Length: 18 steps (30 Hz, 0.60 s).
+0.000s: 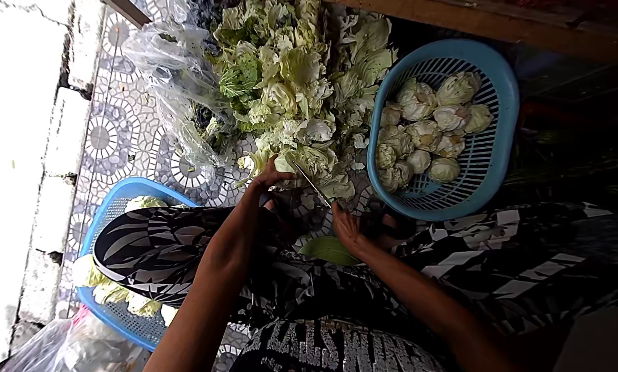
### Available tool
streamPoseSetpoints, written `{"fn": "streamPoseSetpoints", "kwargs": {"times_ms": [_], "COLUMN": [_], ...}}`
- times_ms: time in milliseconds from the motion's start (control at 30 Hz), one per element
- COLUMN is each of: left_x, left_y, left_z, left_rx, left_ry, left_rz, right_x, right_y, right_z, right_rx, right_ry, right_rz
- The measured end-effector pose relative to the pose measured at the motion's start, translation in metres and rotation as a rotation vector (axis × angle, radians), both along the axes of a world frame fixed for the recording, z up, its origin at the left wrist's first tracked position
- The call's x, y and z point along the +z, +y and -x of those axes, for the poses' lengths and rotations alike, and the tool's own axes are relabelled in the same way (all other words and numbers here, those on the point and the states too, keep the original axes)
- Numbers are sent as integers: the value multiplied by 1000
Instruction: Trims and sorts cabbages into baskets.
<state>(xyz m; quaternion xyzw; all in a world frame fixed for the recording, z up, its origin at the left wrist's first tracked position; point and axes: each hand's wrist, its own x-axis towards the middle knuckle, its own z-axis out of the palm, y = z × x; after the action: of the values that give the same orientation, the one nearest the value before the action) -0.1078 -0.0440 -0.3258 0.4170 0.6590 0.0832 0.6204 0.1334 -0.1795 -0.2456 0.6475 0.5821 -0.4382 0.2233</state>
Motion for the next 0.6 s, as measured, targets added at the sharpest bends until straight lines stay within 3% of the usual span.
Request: {"fn": "streamPoseSetpoints", "kwargs": {"times_ms": [167,267,467,600], "left_x": [2,-2,-3,-5], "left_y": [-1,1,-2,-7], "left_z": [2,0,2,5], "left_rx": [-1,-17,2,18], "left_ry": [-4,27,11,-59], "left_rz": [-9,-21,-27,-48], "right_x": [-10,-15,-61,-51], "right_y": [-11,11,56,65], "right_z": [23,32,35,19], "right_rx": [-93,-98,-118,-114], "right_ry": [-29,-26,14,139], "right_rz": [-22,-17,-74,-21]}}
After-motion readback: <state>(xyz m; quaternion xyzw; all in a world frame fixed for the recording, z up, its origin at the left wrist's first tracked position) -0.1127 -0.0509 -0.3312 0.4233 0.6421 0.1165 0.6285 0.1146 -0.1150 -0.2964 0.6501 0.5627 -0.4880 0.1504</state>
